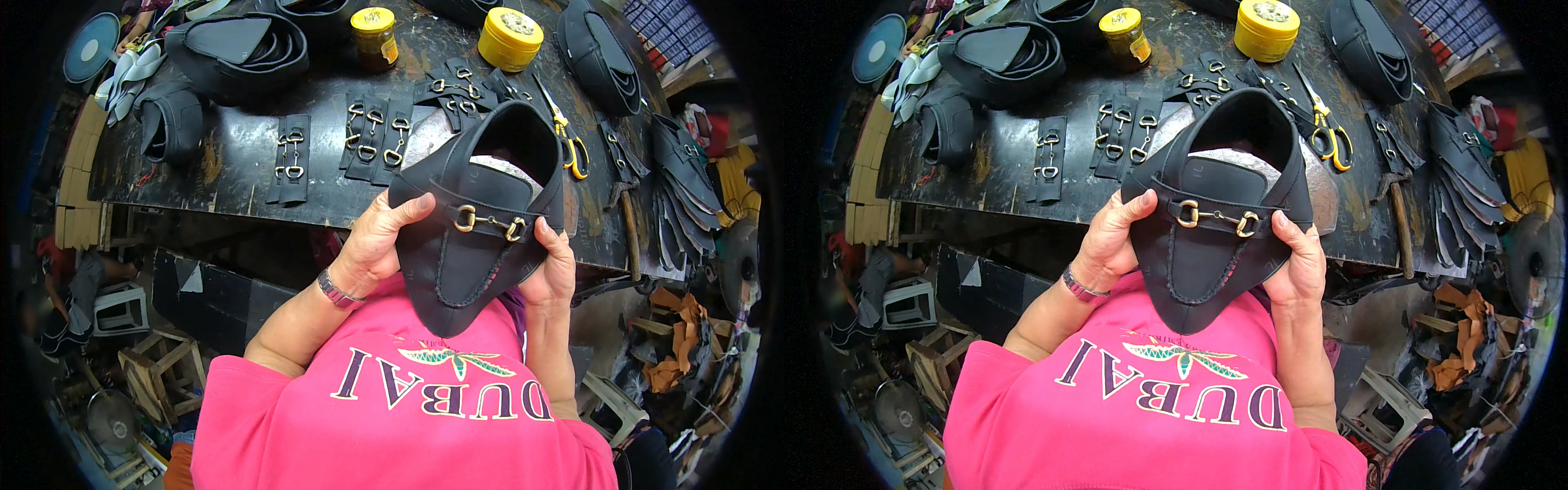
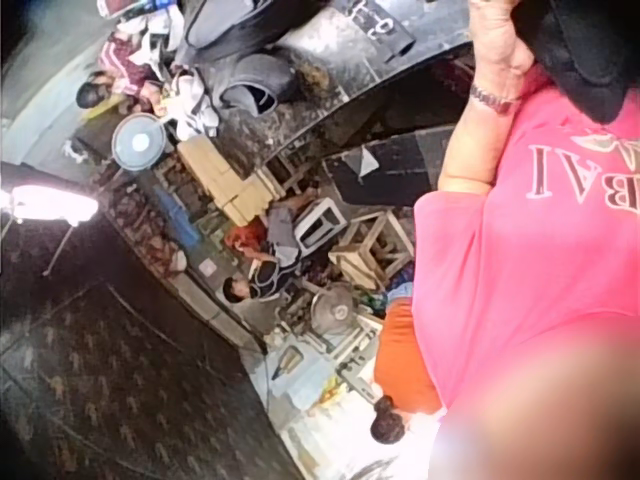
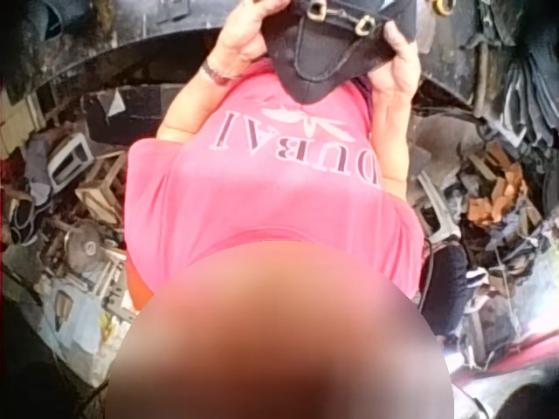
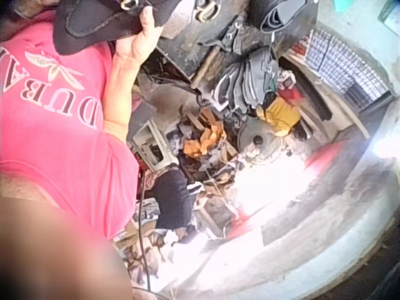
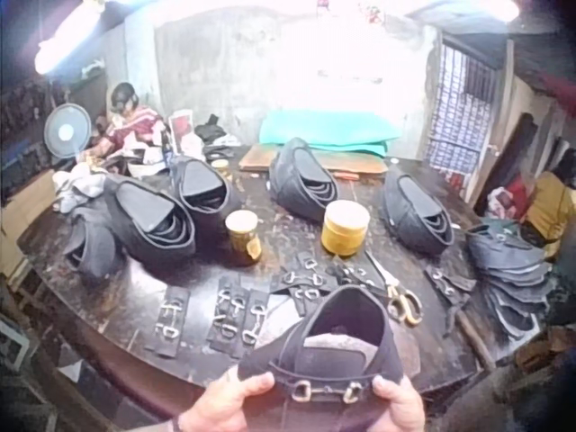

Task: The person assembles black leather loafers by attaching metal buckle straps to the vamp of each shoe. They repeatedly pick up shoes and straps, align the buckle, and press it into place, then tap the interior with a small wooden mallet to set the strap. The person handles multiple shoes one at a time and places finished pairs on the workbench.

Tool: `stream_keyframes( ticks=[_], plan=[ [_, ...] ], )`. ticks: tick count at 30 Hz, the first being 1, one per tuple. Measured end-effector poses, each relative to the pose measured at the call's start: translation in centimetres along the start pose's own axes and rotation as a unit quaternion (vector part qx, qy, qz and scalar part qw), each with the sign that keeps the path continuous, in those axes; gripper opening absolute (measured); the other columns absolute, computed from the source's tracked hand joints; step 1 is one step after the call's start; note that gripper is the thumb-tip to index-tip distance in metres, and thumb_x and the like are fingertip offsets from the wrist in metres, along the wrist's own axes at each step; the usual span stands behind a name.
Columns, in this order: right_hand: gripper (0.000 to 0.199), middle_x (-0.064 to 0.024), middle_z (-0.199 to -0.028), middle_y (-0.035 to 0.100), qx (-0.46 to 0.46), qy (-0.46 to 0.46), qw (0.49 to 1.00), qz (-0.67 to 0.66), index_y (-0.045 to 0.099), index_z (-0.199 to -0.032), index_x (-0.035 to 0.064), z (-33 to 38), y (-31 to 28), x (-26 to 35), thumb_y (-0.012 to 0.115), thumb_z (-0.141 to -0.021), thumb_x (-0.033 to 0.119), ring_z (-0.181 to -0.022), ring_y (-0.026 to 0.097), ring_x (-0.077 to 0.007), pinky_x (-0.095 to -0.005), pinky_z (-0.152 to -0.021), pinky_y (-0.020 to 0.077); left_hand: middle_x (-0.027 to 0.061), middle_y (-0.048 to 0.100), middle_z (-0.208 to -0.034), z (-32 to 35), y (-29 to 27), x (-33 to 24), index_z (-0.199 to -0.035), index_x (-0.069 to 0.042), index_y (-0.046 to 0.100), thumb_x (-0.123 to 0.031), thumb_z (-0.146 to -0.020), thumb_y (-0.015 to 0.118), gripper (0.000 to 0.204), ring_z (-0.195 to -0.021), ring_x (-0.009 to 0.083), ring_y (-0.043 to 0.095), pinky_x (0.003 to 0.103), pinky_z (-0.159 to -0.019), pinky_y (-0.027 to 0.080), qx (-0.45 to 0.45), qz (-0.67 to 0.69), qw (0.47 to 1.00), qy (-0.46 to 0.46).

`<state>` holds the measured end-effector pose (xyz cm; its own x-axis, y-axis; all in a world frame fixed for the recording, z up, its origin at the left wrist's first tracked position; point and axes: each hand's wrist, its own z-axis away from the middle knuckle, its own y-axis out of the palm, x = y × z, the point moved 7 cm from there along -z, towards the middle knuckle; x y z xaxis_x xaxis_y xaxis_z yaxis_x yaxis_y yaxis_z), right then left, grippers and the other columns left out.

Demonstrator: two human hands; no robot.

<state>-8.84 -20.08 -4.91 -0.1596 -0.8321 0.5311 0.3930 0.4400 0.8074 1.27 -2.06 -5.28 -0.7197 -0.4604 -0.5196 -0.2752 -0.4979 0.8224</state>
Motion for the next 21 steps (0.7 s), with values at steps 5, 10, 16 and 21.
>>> stream_keyframes(
  ticks=[5,10,16,21],
  plan=[
    [0.037,-0.0150,-0.118,0.066,-0.079,0.022,0.995,-0.056,0.055,-0.126,-0.0021,0.7,-1.3,-1.0,0.061,-0.089,-0.003,-0.107,0.066,-0.0277,-0.0453,-0.095,0.0529,0.0113,0.065,-0.123,0.0,0.6,2.2,-0.129,-0.003,0.056,-0.019,-0.090,0.070,0.044,-0.112,0.0244,0.062,0.044,-0.100,0.049,0.051,0.124,0.989,-0.056],
    [0.045,-0.0135,-0.116,0.066,0.013,-0.014,0.999,-0.025,0.054,-0.127,-0.0028,1.4,0.8,-0.6,0.067,-0.084,-0.001,-0.104,0.066,-0.0270,-0.0427,-0.094,0.0536,0.0136,0.064,-0.122,-0.5,1.4,1.3,-0.132,0.000,0.052,-0.014,-0.084,0.074,0.056,-0.110,0.0250,0.064,0.041,-0.098,0.051,0.074,0.051,0.992,-0.093],
    [0.053,-0.0125,-0.110,0.068,0.011,-0.044,0.996,0.076,0.053,-0.128,-0.0021,1.7,1.5,0.9,0.068,-0.077,-0.004,-0.095,0.069,-0.0241,-0.0393,-0.088,0.0565,0.0098,0.067,-0.113,0.1,3.6,-1.4,-0.125,0.000,0.058,0.000,-0.078,0.074,0.050,-0.103,0.0190,0.065,0.034,-0.094,0.051,0.094,-0.059,0.990,-0.084],
    [0.045,-0.0130,-0.112,0.067,-0.011,-0.035,0.999,0.037,0.053,-0.127,-0.0018,1.4,0.8,0.9,0.065,-0.084,-0.004,-0.099,0.068,-0.0246,-0.0407,-0.092,0.0548,0.0087,0.067,-0.114,-0.3,3.5,-1.8,-0.122,-0.002,0.060,0.003,-0.080,0.072,0.043,-0.101,0.0181,0.064,0.033,-0.093,0.051,0.034,-0.065,0.996,-0.055]
  ],
)
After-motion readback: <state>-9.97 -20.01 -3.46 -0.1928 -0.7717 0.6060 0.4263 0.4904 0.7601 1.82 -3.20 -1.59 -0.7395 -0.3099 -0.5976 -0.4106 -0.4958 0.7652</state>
